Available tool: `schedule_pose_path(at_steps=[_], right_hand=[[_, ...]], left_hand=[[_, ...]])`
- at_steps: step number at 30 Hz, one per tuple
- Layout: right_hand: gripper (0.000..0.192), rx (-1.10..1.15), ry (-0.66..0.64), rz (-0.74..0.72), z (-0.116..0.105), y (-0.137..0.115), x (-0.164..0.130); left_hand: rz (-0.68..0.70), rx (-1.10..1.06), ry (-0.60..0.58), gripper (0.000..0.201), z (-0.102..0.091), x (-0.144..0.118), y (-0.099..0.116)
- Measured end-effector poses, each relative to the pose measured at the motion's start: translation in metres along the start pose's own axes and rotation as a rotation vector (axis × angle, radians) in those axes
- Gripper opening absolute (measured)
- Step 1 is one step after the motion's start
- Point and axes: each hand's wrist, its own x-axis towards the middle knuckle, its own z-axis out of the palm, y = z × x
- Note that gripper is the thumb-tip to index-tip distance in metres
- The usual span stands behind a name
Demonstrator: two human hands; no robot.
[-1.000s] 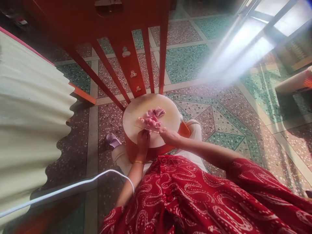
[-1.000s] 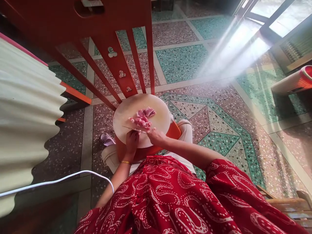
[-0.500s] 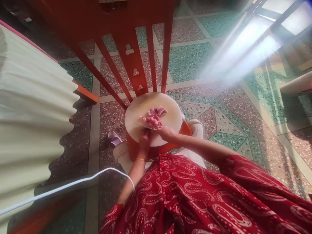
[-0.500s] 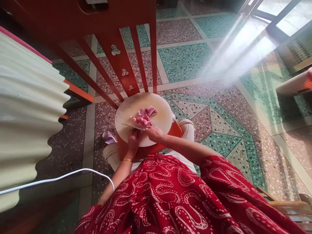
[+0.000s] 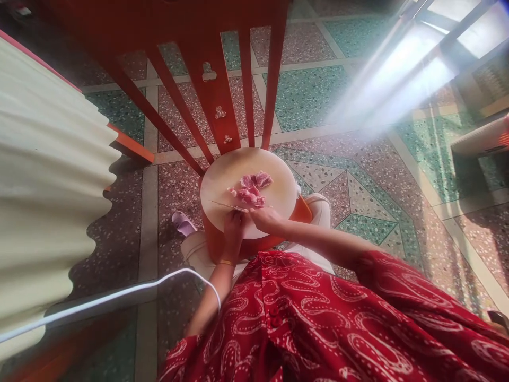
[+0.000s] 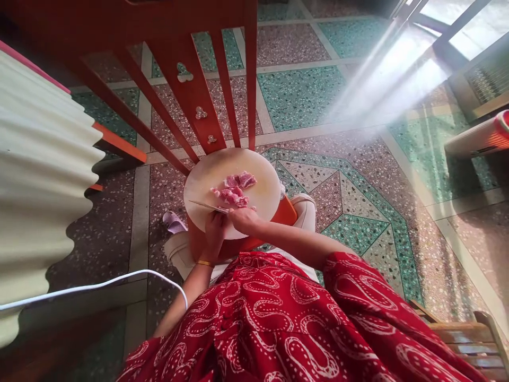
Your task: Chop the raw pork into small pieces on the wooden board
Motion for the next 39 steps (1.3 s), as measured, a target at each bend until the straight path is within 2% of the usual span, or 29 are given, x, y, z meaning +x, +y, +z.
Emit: schedule_pose_path(at_steps=[3, 5, 10, 12, 17, 20, 26, 28, 31, 34, 36, 39], right_hand=[[0.027, 0.028, -0.015, -0.030, -0.004, -0.015, 0.024], [0.027, 0.031, -0.014, -0.042, -0.004, -0.016, 0.027], [0.041, 0.002, -0.032, 0.007, 0.004, 0.021, -0.008], [0.041, -0.006, -0.035, 0.038, 0.005, 0.033, -0.023], [0.033, -0.032, 0.019, 0.025, 0.006, 0.031, -0.032], [0.030, -0.032, 0.001, 0.012, 0.007, 0.022, -0.022], [0.030, 0.046, -0.013, -0.059, -0.002, -0.006, 0.026], [0.031, 0.047, -0.007, -0.079, -0.003, -0.010, 0.032], [0.040, 0.039, 0.024, -0.087, 0.000, 0.002, 0.018], [0.051, 0.031, -0.016, -0.027, 0.005, 0.024, -0.009], [0.045, 0.019, -0.029, 0.025, 0.007, 0.033, -0.022], [0.034, -0.015, 0.022, 0.033, 0.008, 0.031, -0.031]], left_hand=[[-0.001, -0.006, -0.037, 0.021, 0.001, 0.001, -0.002], [-0.008, -0.005, -0.040, 0.021, -0.001, 0.001, 0.000], [0.008, -0.054, 0.023, 0.021, -0.009, 0.003, 0.008], [0.024, -0.082, 0.050, 0.020, -0.011, 0.003, 0.012], [-0.009, -0.037, 0.069, 0.020, -0.013, 0.003, 0.015], [-0.026, -0.024, 0.046, 0.020, -0.012, 0.003, 0.013], [-0.027, -0.027, -0.018, 0.018, -0.005, 0.002, 0.003], [-0.023, -0.013, -0.026, 0.018, -0.004, 0.002, 0.003], [-0.024, -0.015, -0.016, 0.019, -0.007, 0.003, 0.005], [0.001, -0.060, 0.013, 0.020, -0.010, 0.005, 0.008], [0.021, -0.084, 0.048, 0.019, -0.011, 0.004, 0.009], [0.008, -0.092, 0.105, 0.019, -0.011, 0.001, 0.011]])
